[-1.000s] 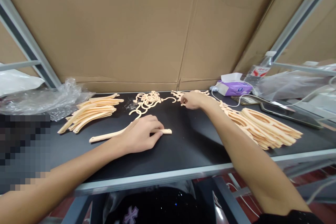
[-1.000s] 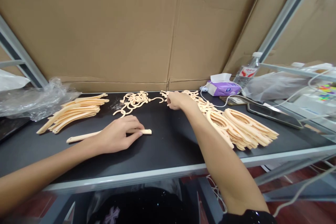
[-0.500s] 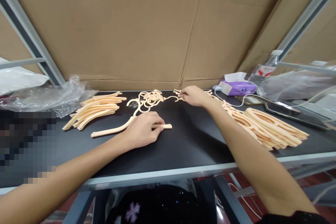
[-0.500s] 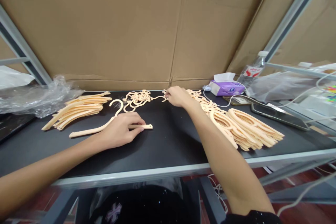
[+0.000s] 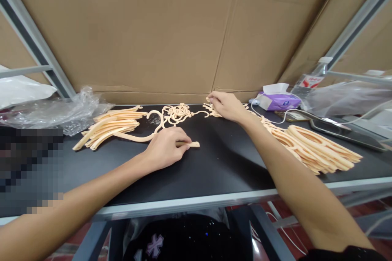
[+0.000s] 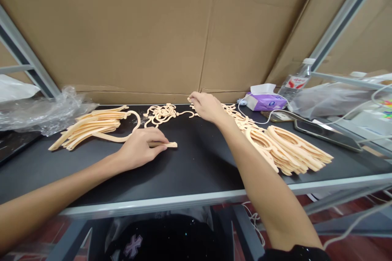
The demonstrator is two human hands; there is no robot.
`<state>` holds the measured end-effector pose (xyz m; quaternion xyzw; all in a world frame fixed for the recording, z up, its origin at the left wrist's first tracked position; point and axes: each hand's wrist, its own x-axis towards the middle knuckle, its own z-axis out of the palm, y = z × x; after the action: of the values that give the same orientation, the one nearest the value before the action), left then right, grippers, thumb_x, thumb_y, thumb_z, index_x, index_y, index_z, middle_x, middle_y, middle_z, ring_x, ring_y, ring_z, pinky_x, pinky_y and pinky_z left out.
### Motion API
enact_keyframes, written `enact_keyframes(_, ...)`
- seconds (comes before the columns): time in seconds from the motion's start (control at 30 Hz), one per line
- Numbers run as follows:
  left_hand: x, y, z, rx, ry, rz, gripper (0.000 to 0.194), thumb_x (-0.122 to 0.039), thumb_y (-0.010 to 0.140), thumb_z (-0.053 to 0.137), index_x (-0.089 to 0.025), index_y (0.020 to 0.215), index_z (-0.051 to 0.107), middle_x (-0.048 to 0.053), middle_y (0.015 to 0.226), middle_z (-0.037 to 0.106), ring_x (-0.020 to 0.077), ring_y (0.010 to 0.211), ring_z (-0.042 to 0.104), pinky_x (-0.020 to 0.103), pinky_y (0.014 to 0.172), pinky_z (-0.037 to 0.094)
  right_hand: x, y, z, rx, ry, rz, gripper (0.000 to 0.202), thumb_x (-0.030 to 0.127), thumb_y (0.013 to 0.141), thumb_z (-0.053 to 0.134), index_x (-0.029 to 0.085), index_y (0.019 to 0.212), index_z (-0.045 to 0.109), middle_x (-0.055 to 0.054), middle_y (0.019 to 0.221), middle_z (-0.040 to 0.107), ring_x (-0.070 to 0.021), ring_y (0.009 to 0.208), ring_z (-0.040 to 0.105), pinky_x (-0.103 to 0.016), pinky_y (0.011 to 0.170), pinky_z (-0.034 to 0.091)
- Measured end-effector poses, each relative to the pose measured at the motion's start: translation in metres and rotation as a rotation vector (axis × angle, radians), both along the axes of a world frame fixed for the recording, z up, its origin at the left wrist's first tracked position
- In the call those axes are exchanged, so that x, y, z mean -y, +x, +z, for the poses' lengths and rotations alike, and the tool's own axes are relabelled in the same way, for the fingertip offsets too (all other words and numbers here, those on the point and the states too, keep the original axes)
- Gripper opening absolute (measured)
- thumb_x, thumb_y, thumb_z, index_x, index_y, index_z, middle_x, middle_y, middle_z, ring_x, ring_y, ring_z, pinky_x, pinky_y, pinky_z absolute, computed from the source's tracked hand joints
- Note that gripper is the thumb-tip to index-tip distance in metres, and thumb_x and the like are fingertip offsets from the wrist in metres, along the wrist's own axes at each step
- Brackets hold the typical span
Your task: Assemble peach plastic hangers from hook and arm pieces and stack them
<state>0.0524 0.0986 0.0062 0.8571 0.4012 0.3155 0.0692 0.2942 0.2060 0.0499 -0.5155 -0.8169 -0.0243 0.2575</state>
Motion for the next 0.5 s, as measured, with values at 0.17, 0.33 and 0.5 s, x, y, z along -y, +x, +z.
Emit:
enact_keyframes(0.17, -0.004, -0.003, 0.001, -0.037, -0.055, 0.08, 0.011, -0.019, 0.082, 0.064, -0.022, 0.08, 0.074, 0.001, 0.088, 0.075, 0.0189, 0.084, 0.068, 0.032, 0.076, 0.052, 0.009, -0.007, 0.006, -0.088, -0.099, 0.095, 0.032, 0.026, 0.097, 0.041, 0.017, 0.111, 0.068, -0.009, 0.107, 0.073, -0.0196, 0.096, 0.064, -0.028, 0.086, 0.043)
enact_keyframes(0.33, -0.007, -0.004, 0.001, -0.058, -0.076, 0.117, 0.011, -0.02, 0.082, 0.063, -0.022, 0.082, 0.074, 0.001, 0.088, 0.074, 0.0188, 0.082, 0.067, 0.032, 0.077, 0.052, 0.023, -0.018, 0.015, -0.034, -0.294, 0.115, 0.031, 0.022, 0.095, 0.044, 0.017, 0.11, 0.07, -0.006, 0.103, 0.073, -0.0162, 0.086, 0.064, -0.027, 0.082, 0.044)
enact_keyframes(0.5, -0.007, -0.004, 0.001, -0.056, -0.05, 0.119, 0.011, -0.019, 0.08, 0.064, -0.022, 0.077, 0.074, 0.001, 0.088, 0.075, 0.0196, 0.082, 0.068, 0.033, 0.078, 0.052, 0.029, -0.024, 0.015, 0.01, -0.382, 0.237, 0.031, 0.028, 0.089, 0.059, 0.019, 0.117, 0.071, -0.007, 0.119, 0.07, -0.0179, 0.099, 0.064, -0.027, 0.088, 0.045)
